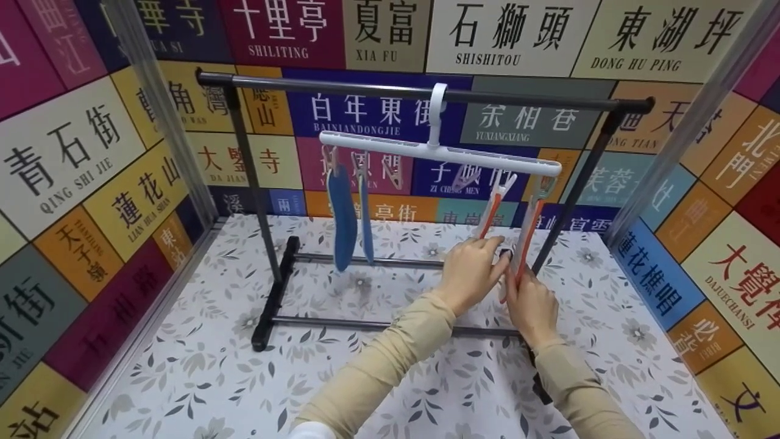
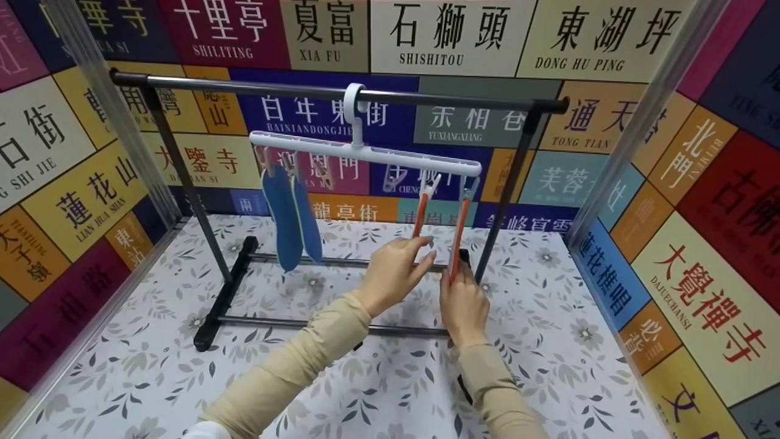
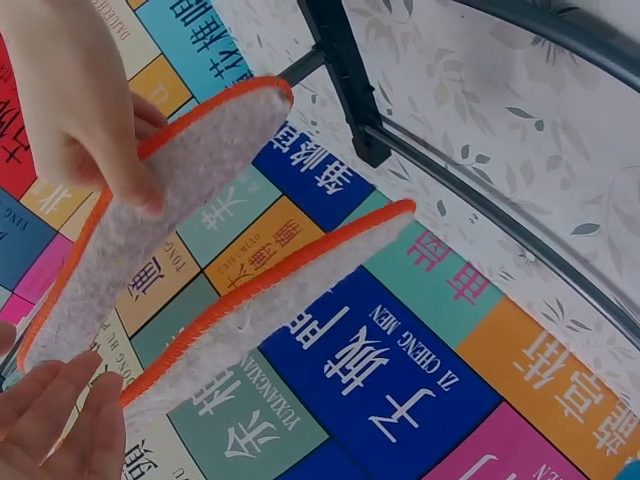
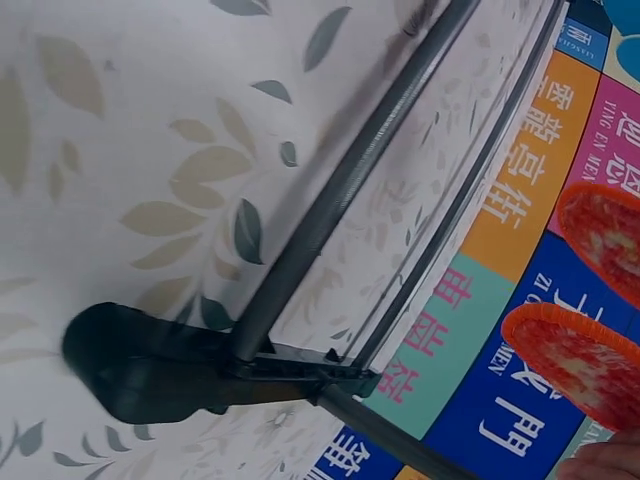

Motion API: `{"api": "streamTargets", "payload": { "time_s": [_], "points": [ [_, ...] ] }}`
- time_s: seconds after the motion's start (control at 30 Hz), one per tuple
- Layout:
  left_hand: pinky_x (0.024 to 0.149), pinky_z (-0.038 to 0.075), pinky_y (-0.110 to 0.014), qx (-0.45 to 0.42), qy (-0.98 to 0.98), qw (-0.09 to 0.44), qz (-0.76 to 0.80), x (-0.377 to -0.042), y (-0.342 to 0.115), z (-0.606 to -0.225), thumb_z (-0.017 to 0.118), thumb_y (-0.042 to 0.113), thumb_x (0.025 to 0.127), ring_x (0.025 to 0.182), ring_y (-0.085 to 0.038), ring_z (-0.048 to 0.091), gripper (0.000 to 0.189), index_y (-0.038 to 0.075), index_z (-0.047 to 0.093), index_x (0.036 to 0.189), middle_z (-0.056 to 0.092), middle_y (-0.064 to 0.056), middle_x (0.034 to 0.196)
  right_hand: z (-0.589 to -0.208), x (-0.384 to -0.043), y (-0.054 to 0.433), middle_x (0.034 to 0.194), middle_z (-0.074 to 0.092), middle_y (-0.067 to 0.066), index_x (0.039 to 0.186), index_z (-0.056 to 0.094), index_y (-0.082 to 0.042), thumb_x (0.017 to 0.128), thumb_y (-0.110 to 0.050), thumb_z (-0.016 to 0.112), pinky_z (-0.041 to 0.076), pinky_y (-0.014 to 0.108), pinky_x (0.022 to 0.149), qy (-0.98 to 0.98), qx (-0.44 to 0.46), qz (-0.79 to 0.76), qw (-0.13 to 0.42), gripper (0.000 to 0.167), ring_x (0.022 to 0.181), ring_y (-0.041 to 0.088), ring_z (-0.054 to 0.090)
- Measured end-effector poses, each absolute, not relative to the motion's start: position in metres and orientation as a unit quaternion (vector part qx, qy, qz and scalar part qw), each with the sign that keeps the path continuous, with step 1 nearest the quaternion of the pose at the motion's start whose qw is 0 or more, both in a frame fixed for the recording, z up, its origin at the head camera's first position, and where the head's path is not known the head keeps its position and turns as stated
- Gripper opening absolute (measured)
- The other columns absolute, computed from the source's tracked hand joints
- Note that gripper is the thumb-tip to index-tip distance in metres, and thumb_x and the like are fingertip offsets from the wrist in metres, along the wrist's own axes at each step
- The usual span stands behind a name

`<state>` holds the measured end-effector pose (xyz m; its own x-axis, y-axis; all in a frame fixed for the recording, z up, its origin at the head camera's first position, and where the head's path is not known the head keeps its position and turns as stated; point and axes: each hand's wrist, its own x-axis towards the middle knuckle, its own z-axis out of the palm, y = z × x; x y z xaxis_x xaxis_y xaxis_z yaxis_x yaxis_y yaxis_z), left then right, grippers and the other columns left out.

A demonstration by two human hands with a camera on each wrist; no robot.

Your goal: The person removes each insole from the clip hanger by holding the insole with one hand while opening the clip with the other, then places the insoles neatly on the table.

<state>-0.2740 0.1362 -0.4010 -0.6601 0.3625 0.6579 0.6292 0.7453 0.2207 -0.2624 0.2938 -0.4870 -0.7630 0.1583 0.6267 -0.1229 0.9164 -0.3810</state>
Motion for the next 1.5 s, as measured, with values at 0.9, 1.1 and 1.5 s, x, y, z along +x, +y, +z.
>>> {"api": "streamTargets", "payload": {
  "time_s": [0.9, 1.1, 1.5],
  "points": [
    [0.087, 0.054, -0.023, -0.311, -0.875, 0.294, -0.226, -0.274, 0.157, -0.348, 0.053, 0.037, 0.101, 0.108, -0.012, 0.066, 0.04, 0.011, 0.06, 0.131, 0.07, 0.001, 0.121, -0.502, -0.227, 0.301, 0.063, 0.057, 0.01, 0.113, 0.058, -0.002, 0.098, -0.02, 0.058, 0.041, 0.05, 0.046, -0.914, 0.006, 0.199, 0.354, 0.023, 0.05, 0.031, 0.053],
    [0.082, 0.056, -0.023, -0.288, -0.883, 0.298, -0.219, -0.278, 0.162, -0.335, 0.052, 0.041, 0.101, 0.1, -0.012, 0.068, 0.04, 0.013, 0.063, 0.127, 0.072, 0.003, 0.113, -0.503, -0.225, 0.303, 0.071, 0.063, 0.016, 0.112, 0.058, -0.002, 0.098, -0.019, 0.057, 0.043, 0.056, 0.05, -0.913, 0.01, 0.203, 0.354, 0.022, 0.054, 0.038, 0.058],
    [0.043, 0.034, -0.023, -0.208, -0.91, 0.321, -0.157, -0.288, 0.182, -0.325, 0.047, 0.062, 0.096, 0.051, -0.007, 0.053, 0.046, 0.023, 0.06, 0.074, 0.056, 0.011, 0.061, -0.506, -0.217, 0.304, 0.081, 0.067, 0.023, 0.126, 0.055, 0.002, 0.101, -0.023, 0.053, 0.045, 0.063, 0.055, -0.92, -0.003, 0.206, 0.335, 0.035, 0.067, 0.051, 0.063]
  ]
}}
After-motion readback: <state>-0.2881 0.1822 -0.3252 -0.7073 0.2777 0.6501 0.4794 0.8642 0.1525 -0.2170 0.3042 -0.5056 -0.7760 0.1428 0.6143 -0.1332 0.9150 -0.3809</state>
